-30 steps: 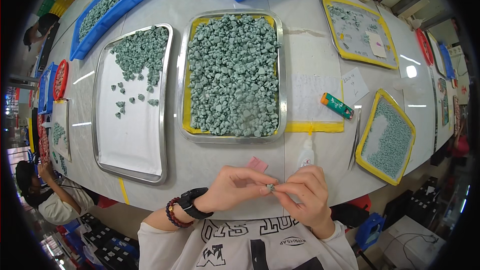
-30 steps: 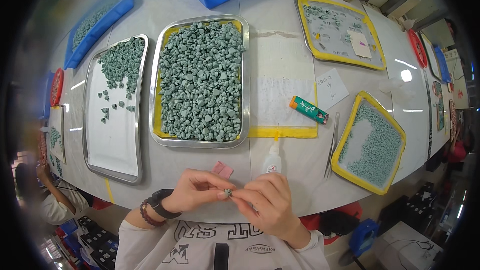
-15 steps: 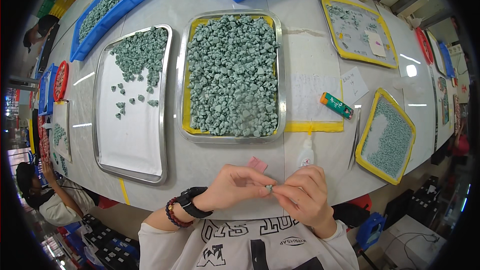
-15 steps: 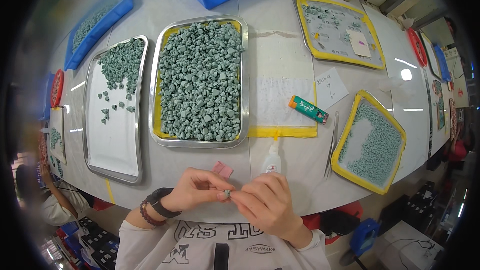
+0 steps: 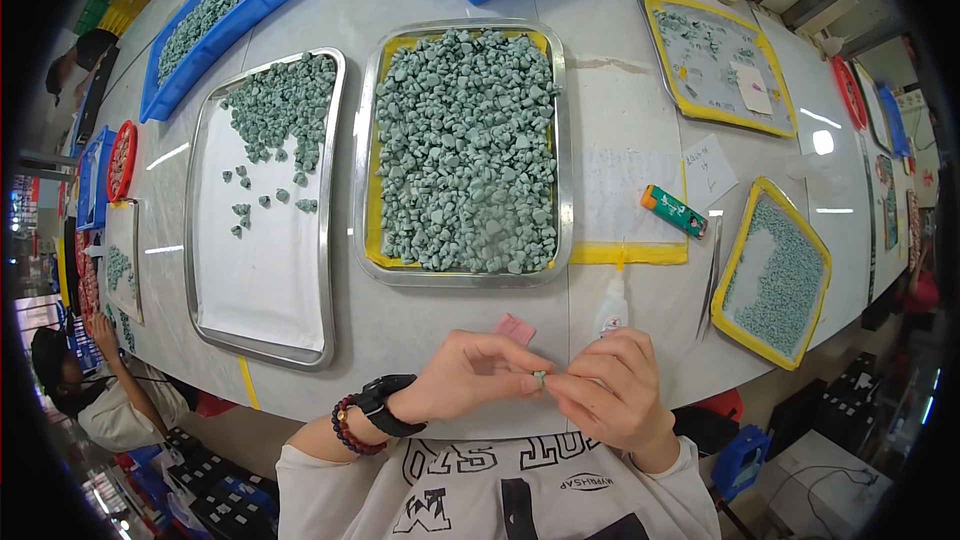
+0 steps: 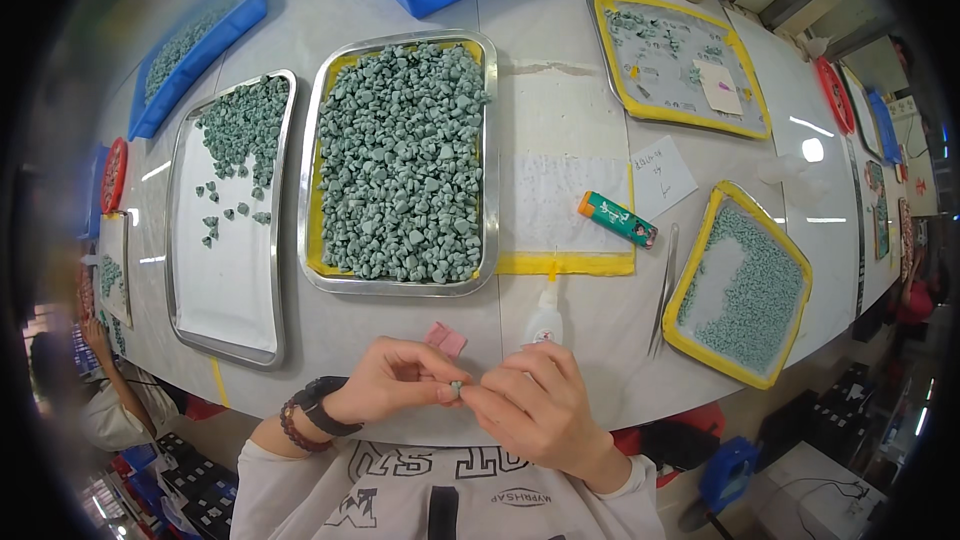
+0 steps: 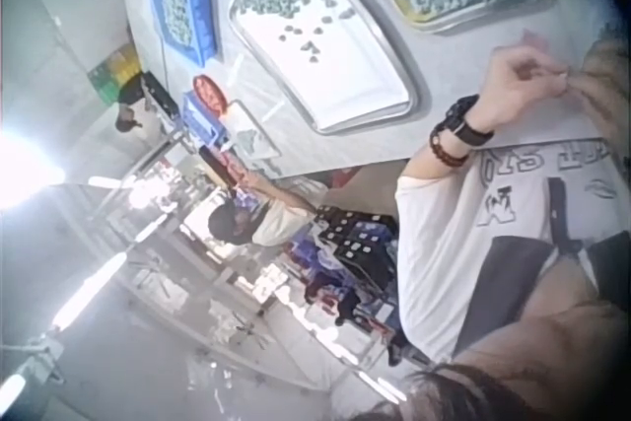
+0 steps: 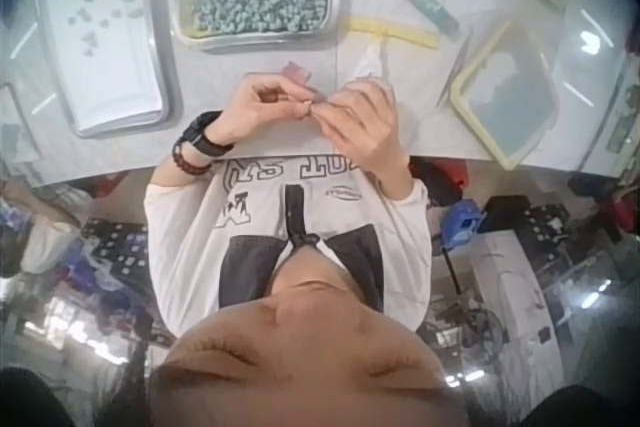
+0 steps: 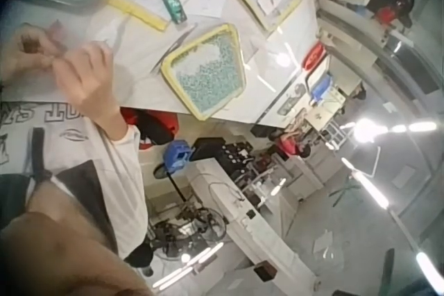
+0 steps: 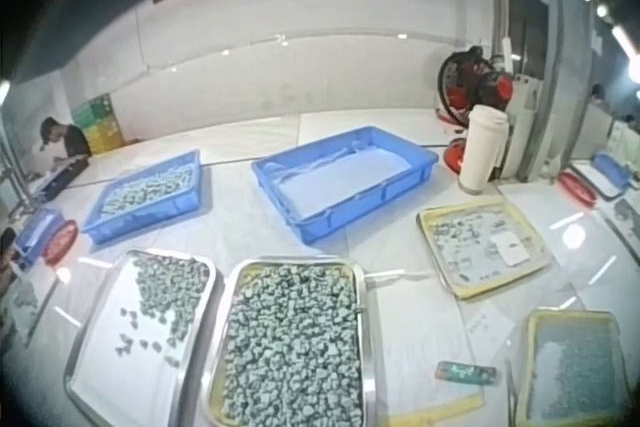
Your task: Assembling small green components into white bases using adhesive at a factory workbench.
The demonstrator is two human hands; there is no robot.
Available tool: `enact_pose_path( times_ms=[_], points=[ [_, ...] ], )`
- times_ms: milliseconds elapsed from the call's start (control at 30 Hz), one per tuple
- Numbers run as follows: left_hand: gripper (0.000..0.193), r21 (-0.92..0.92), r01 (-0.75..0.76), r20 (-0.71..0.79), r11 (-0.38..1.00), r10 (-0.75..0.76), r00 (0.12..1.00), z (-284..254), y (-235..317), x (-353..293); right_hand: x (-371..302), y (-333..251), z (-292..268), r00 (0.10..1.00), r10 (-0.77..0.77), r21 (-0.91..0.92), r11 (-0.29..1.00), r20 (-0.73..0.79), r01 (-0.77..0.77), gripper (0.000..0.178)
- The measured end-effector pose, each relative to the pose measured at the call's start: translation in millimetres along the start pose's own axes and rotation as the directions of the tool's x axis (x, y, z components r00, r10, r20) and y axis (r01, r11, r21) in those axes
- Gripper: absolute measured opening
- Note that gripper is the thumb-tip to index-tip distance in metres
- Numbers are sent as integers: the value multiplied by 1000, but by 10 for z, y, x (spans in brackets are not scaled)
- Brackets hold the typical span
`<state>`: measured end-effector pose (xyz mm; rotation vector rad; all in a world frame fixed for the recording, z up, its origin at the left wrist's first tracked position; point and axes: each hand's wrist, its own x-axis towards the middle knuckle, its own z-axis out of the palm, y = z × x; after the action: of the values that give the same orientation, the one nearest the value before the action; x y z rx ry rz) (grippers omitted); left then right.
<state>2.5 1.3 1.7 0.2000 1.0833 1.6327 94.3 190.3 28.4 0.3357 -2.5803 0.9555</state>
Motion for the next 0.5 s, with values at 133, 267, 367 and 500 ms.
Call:
enact_pose_path(
  times_ms=[133, 267, 367, 500],
  points=[
    [22, 17, -25, -10, 1000, 25, 1000, 7, -21, 9, -7, 10, -10, 999, -39, -33, 999, 0, 38, 28],
    [22, 60, -73, -21, 996, 74, 997, 8, -61, 15, -36, 11, -2, 999, -50, -50, 998, -6, 50, 29],
    [23, 106, -71, -20, 992, 74, 997, -5, -74, 20, -57, 35, 11, 998, -59, -60, 996, 7, 60, 30],
    [21, -14, -87, -43, 996, 87, 995, -46, -82, -5, 11, -5, -105, 998, 32, 189, 982, -55, -21, 26]
  ],
)
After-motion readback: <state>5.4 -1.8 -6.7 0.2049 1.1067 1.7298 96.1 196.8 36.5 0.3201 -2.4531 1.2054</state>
